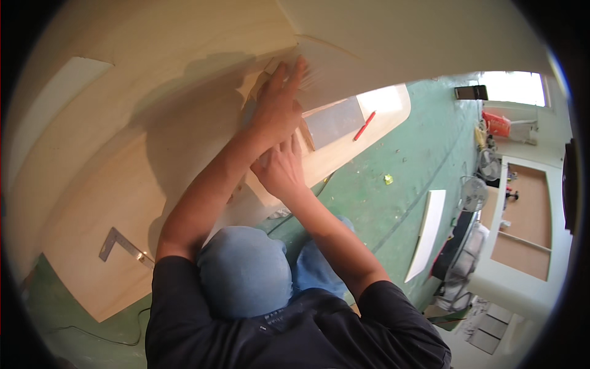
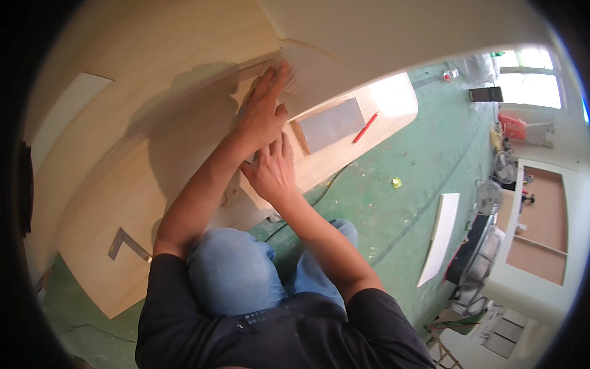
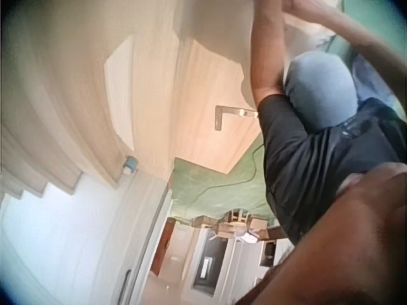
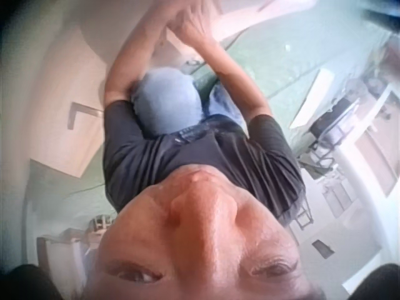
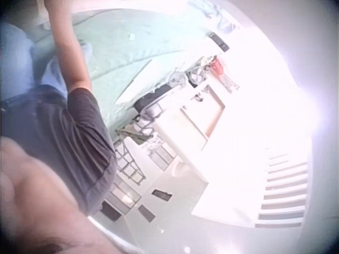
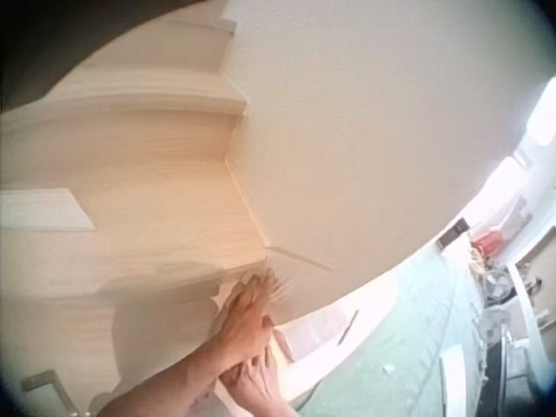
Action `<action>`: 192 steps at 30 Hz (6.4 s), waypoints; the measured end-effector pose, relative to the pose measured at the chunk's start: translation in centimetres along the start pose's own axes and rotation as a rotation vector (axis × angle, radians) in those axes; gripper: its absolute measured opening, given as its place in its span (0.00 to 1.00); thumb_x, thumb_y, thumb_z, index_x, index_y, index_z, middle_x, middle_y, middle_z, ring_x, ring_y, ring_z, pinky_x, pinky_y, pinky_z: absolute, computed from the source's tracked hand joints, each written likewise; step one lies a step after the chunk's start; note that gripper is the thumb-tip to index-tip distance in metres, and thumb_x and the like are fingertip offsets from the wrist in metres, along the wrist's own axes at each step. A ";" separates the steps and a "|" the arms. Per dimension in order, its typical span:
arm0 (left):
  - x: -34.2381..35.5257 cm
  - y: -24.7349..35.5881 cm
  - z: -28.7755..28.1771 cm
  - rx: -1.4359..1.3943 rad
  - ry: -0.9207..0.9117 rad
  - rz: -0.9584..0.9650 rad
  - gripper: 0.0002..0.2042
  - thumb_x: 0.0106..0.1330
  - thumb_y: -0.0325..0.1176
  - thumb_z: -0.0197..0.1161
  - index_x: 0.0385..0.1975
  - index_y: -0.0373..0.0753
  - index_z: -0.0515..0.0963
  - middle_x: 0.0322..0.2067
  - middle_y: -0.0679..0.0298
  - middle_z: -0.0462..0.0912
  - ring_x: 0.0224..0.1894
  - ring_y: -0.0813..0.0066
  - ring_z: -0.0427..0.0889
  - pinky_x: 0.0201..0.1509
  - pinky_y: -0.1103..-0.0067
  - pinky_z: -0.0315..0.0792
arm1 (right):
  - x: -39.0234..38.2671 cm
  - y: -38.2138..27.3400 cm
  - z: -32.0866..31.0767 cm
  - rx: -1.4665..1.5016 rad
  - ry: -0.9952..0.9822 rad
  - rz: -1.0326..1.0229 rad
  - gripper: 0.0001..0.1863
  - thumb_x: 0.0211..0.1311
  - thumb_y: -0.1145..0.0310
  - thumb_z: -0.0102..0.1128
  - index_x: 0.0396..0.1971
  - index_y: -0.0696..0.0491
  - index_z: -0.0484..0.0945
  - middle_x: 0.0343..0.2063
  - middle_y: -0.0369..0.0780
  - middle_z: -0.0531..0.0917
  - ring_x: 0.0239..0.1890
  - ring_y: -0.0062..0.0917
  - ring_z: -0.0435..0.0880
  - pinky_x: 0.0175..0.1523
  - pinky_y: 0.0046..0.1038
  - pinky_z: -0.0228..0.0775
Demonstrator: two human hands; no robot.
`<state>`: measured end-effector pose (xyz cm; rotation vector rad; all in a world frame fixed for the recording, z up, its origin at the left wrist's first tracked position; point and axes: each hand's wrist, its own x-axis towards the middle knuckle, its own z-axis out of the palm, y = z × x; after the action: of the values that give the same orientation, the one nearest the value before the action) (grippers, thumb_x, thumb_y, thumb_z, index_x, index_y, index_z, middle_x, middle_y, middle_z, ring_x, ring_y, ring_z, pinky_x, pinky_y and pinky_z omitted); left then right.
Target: Fitting and installing trim or molding on a cabinet or shelf structure during renovation.
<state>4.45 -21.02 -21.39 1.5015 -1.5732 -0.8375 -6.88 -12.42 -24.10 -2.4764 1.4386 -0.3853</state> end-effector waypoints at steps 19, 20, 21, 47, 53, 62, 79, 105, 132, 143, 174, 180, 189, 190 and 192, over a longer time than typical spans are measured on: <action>1.5 1.5 -3.1 -0.297 -0.160 -0.075 0.55 0.56 0.09 0.50 0.82 0.52 0.31 0.78 0.51 0.54 0.81 0.59 0.54 0.78 0.73 0.54 | -3.4 0.8 -0.9 0.193 0.115 0.115 0.33 0.55 0.60 0.66 0.56 0.65 0.71 0.57 0.57 0.75 0.61 0.50 0.73 0.67 0.44 0.65; 1.7 1.2 -3.3 -0.288 -0.182 -0.089 0.55 0.56 0.09 0.50 0.82 0.52 0.31 0.78 0.51 0.54 0.81 0.59 0.54 0.78 0.73 0.54 | -3.2 1.9 -1.1 0.223 0.077 0.088 0.30 0.56 0.61 0.65 0.54 0.64 0.73 0.53 0.55 0.78 0.58 0.49 0.76 0.65 0.42 0.67; 1.8 0.6 -3.6 -0.251 -0.161 -0.057 0.55 0.56 0.09 0.48 0.82 0.53 0.31 0.78 0.50 0.55 0.80 0.58 0.55 0.78 0.72 0.54 | -3.2 2.7 -1.4 0.255 0.037 0.060 0.27 0.57 0.62 0.64 0.52 0.64 0.75 0.50 0.53 0.81 0.55 0.47 0.78 0.64 0.41 0.69; 1.6 -1.8 -1.1 -0.402 -0.203 0.192 0.50 0.66 0.14 0.54 0.80 0.40 0.26 0.77 0.48 0.50 0.75 0.58 0.60 0.79 0.69 0.56 | 2.7 4.5 3.6 0.536 0.608 0.496 0.12 0.68 0.64 0.66 0.44 0.56 0.79 0.38 0.45 0.85 0.36 0.39 0.86 0.44 0.38 0.79; 1.2 -0.7 -1.2 0.051 -0.163 0.034 0.54 0.63 0.13 0.57 0.80 0.44 0.25 0.81 0.49 0.36 0.81 0.54 0.48 0.82 0.68 0.51 | 3.7 4.6 3.1 0.572 0.569 0.587 0.10 0.65 0.68 0.67 0.40 0.56 0.79 0.40 0.46 0.83 0.38 0.43 0.85 0.45 0.42 0.78; 1.4 -3.1 -1.2 0.100 -0.146 0.295 0.47 0.64 0.17 0.49 0.80 0.38 0.27 0.81 0.48 0.27 0.83 0.53 0.31 0.85 0.64 0.34 | 3.9 5.0 4.5 0.510 0.708 0.541 0.10 0.64 0.67 0.71 0.37 0.57 0.82 0.31 0.40 0.87 0.31 0.29 0.86 0.41 0.31 0.79; 0.9 -4.2 0.4 0.045 -0.161 -0.016 0.46 0.59 0.17 0.46 0.79 0.30 0.31 0.80 0.40 0.35 0.83 0.51 0.34 0.85 0.71 0.34 | 3.6 5.5 4.2 0.487 0.721 0.463 0.06 0.63 0.70 0.70 0.33 0.55 0.82 0.32 0.42 0.83 0.34 0.35 0.83 0.40 0.35 0.78; -1.6 -1.2 4.0 -0.110 0.034 -0.146 0.44 0.66 0.27 0.57 0.77 0.26 0.38 0.76 0.31 0.39 0.79 0.36 0.48 0.81 0.62 0.55 | 3.0 5.3 3.7 0.446 0.567 0.427 0.20 0.57 0.70 0.76 0.41 0.57 0.73 0.42 0.39 0.81 0.45 0.27 0.79 0.52 0.31 0.72; -1.9 -2.0 4.0 -0.084 0.096 -0.063 0.40 0.63 0.26 0.56 0.72 0.17 0.44 0.73 0.25 0.45 0.78 0.34 0.48 0.82 0.61 0.51 | 3.0 6.0 4.1 0.475 0.591 0.450 0.15 0.57 0.72 0.73 0.39 0.55 0.76 0.38 0.34 0.83 0.40 0.20 0.79 0.50 0.23 0.73; -1.9 -2.4 4.6 -0.049 0.114 -0.042 0.42 0.62 0.27 0.59 0.72 0.16 0.45 0.73 0.26 0.45 0.78 0.34 0.49 0.81 0.60 0.51 | 3.0 5.7 3.8 0.420 0.609 0.467 0.13 0.57 0.71 0.74 0.38 0.56 0.79 0.37 0.35 0.86 0.39 0.20 0.81 0.48 0.24 0.75; -1.7 -3.9 4.7 -0.207 0.149 -0.042 0.39 0.71 0.42 0.59 0.73 0.23 0.52 0.73 0.38 0.55 0.75 0.40 0.57 0.77 0.63 0.61 | 3.3 6.6 4.9 0.410 0.650 0.459 0.17 0.57 0.66 0.77 0.35 0.55 0.75 0.36 0.35 0.84 0.39 0.20 0.81 0.49 0.23 0.73; -1.6 -4.3 6.4 -0.065 0.262 0.039 0.47 0.71 0.54 0.63 0.72 0.18 0.49 0.72 0.35 0.54 0.73 0.41 0.59 0.76 0.63 0.60 | 3.1 6.0 4.4 0.397 0.585 0.511 0.17 0.58 0.65 0.77 0.34 0.56 0.75 0.35 0.35 0.84 0.37 0.22 0.81 0.48 0.24 0.74; -1.6 -2.9 4.1 -0.184 0.155 -0.062 0.44 0.68 0.48 0.67 0.72 0.23 0.52 0.72 0.41 0.56 0.74 0.43 0.59 0.76 0.63 0.61 | 3.2 5.7 4.1 0.445 0.570 0.484 0.17 0.59 0.64 0.75 0.35 0.56 0.74 0.36 0.37 0.82 0.41 0.22 0.80 0.50 0.26 0.73; -1.6 -2.9 4.1 -0.196 0.160 -0.079 0.42 0.68 0.46 0.68 0.71 0.25 0.54 0.70 0.44 0.60 0.74 0.44 0.60 0.75 0.62 0.62 | 3.3 5.4 4.0 0.447 0.571 0.478 0.17 0.59 0.64 0.75 0.35 0.56 0.74 0.36 0.37 0.82 0.41 0.22 0.80 0.50 0.26 0.73; -1.5 -2.8 4.2 -0.231 0.159 -0.111 0.41 0.67 0.45 0.69 0.70 0.26 0.54 0.68 0.44 0.62 0.73 0.44 0.60 0.75 0.62 0.62 | 3.4 5.1 3.9 0.550 0.557 0.528 0.17 0.58 0.65 0.75 0.35 0.56 0.74 0.38 0.38 0.83 0.42 0.23 0.80 0.51 0.26 0.73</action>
<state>2.04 -20.00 -25.96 1.4593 -1.2423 -0.9061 -7.99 -17.51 -29.16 -1.5414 1.7935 -1.2180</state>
